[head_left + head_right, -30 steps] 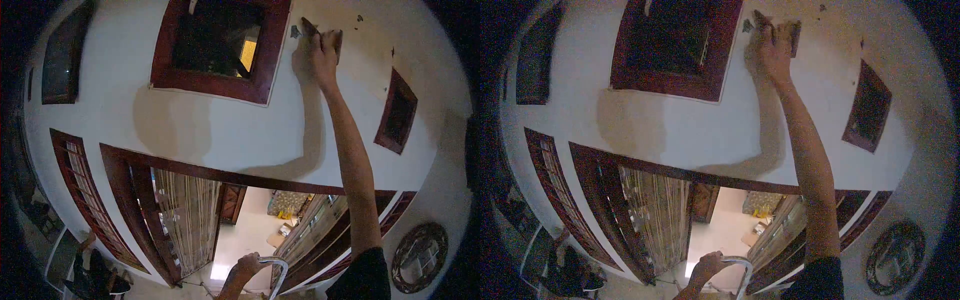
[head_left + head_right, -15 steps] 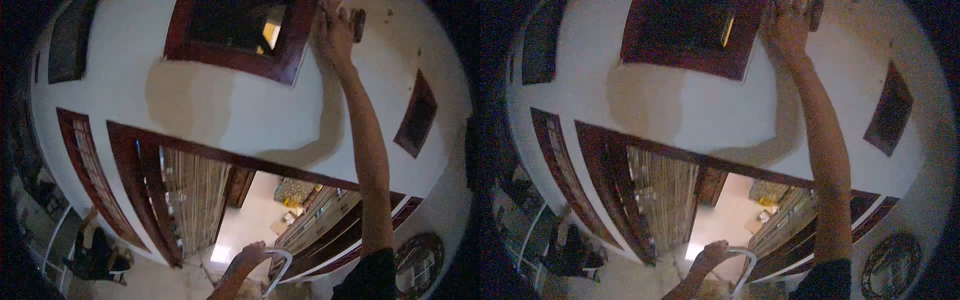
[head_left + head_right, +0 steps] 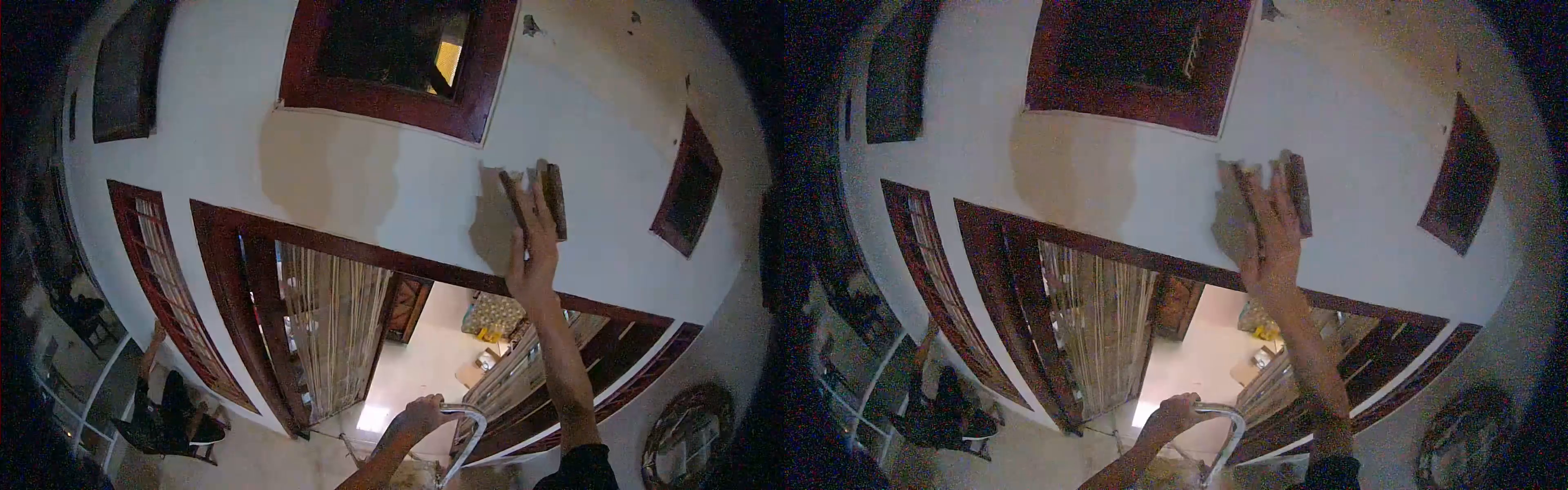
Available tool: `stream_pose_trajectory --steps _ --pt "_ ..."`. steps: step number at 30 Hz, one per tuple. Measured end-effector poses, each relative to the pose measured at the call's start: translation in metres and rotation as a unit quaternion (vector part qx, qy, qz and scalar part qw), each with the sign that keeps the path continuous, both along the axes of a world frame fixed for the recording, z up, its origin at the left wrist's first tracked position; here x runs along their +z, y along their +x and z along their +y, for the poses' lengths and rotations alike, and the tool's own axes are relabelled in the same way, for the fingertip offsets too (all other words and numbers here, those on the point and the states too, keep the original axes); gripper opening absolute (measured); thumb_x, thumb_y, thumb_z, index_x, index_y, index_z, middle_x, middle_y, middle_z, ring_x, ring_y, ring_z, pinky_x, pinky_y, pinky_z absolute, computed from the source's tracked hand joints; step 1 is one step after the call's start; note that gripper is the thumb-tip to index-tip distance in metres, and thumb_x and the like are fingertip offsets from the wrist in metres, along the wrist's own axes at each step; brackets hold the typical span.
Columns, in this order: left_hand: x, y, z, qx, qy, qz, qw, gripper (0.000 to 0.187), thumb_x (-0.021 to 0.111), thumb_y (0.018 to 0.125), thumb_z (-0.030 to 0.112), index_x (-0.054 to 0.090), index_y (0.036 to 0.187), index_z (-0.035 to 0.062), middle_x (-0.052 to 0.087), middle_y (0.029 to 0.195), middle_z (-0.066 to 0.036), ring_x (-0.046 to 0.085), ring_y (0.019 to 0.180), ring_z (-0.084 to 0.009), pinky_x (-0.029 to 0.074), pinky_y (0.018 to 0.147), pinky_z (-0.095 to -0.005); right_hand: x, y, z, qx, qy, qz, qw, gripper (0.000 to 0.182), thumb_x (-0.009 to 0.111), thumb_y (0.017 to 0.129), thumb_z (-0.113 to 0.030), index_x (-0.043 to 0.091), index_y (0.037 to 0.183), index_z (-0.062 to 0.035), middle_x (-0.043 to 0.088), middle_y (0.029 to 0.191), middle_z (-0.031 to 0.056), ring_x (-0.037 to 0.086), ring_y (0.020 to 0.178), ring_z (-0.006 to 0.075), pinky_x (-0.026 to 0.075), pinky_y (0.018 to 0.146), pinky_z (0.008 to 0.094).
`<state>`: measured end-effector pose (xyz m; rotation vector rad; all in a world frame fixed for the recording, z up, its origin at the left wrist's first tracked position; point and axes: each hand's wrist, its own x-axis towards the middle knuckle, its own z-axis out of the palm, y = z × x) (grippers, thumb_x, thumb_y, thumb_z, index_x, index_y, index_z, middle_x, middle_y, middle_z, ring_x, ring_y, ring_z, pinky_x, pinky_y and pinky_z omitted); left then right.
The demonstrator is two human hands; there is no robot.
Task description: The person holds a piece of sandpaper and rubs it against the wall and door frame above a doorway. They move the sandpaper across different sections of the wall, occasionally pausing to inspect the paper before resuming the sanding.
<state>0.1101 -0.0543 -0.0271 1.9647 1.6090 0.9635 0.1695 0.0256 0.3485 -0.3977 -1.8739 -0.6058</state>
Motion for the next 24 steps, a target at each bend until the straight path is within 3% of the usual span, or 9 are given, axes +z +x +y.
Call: stream_pose_trajectory --steps 7,10,12,14,15,17,18,20,24 --pt "0.007 -0.004 -0.004 0.004 0.013 0.025 1.0 0.075 0.055 0.072 0.074 0.059 0.091 0.0011 0.063 0.082 -0.019 0.065 0.079 -0.0353 0.053 0.069 -0.0461 0.021 -0.046 0.032 -0.086 0.012 -0.037 0.996 0.053 0.044 0.089 -0.013 0.035 0.141 -0.0094 0.034 0.145 0.0161 0.024 0.136 0.0408 0.022 0.11 0.0491" --pt "-0.006 0.006 -0.001 0.035 0.017 0.028 0.999 0.074 0.056 0.071 0.074 0.059 0.088 0.0023 0.063 0.079 -0.016 0.066 0.078 -0.0329 0.054 0.067 -0.0447 -0.037 -0.059 0.036 -0.057 -0.007 -0.121 0.991 0.054 0.047 0.09 -0.019 0.034 0.142 -0.0114 0.033 0.144 0.0214 0.023 0.137 0.0385 0.022 0.11 0.0479" --pt "-0.016 0.008 0.004 0.027 0.038 0.03 0.998 0.071 0.058 0.071 0.072 0.059 0.089 0.0028 0.063 0.079 -0.015 0.066 0.077 -0.0329 0.054 0.067 -0.0448 -0.077 -0.056 0.01 -0.008 -0.035 -0.153 0.988 0.05 0.046 0.093 -0.024 0.036 0.14 -0.0088 0.043 0.134 0.026 0.039 0.129 0.0348 0.03 0.106 0.045" --pt "-0.007 0.003 0.001 0.029 0.032 0.041 0.998 0.069 0.059 0.071 0.07 0.06 0.089 0.0036 0.064 0.08 -0.015 0.066 0.077 -0.0333 0.053 0.067 -0.0453 -0.099 -0.04 -0.033 0.117 -0.537 -0.034 0.835 0.046 0.041 0.097 -0.028 0.04 0.135 -0.0022 0.054 0.122 0.0223 0.052 0.115 0.0294 0.037 0.101 0.0418" --pt "-0.002 0.004 0.001 0.026 0.027 0.051 0.998 0.067 0.061 0.071 0.069 0.061 0.09 0.0044 0.064 0.081 -0.016 0.065 0.077 -0.0337 0.053 0.067 -0.0458 -0.107 -0.037 -0.035 0.111 -0.54 -0.029 0.834 0.046 0.041 0.097 -0.028 0.04 0.135 -0.0022 0.054 0.122 0.0223 0.052 0.115 0.0294 0.037 0.101 0.0418" --pt "-0.011 0.005 0.007 0.019 0.034 0.03 0.999 0.065 0.062 0.071 0.068 0.062 0.09 0.0053 0.064 0.082 -0.016 0.065 0.077 -0.0338 0.053 0.067 -0.046 -0.125 -0.024 -0.035 0.358 -0.608 0.203 0.679 0.047 0.039 0.098 -0.031 0.043 0.129 0.004 0.059 0.115 0.0165 0.057 0.105 0.025 0.041 0.097 0.039" --pt "-0.013 0.005 0.007 0.022 0.042 0.01 0.999 0.063 0.063 0.071 0.066 0.063 0.09 0.0062 0.064 0.082 -0.016 0.065 0.077 -0.0339 0.053 0.067 -0.0462 -0.13 -0.019 -0.037 0.345 -0.61 0.218 0.679 0.047 0.039 0.098 -0.031 0.043 0.129 0.004 0.059 0.115 0.0165 0.057 0.105 0.025 0.041 0.097 0.039" --pt "-0.002 0.001 0.0 0.018 0.061 -0.03 0.998 0.057 0.065 0.073 0.06 0.064 0.091 0.0064 0.065 0.084 -0.016 0.065 0.075 -0.0324 0.053 0.068 -0.0438 -0.135 -0.015 -0.04 0.52 -0.64 0.29 0.485 0.042 0.048 0.096 -0.03 0.05 0.122 0.0023 0.057 0.118 0.0124 0.056 0.106 0.0247 0.045 0.093 0.0413" --pt "-0.006 0.002 -0.004 0.038 0.119 -0.129 0.984 0.047 0.074 0.073 0.046 0.064 0.094 0.0049 0.064 0.084 -0.013 0.066 0.07 -0.0257 0.054 0.065 -0.0379 -0.15 0.013 -0.052 0.518 -0.652 0.321 0.452 0.049 0.047 0.094 -0.037 0.047 0.124 0.002 0.056 0.117 0.0149 0.056 0.106 0.0288 0.043 0.095 0.0444"
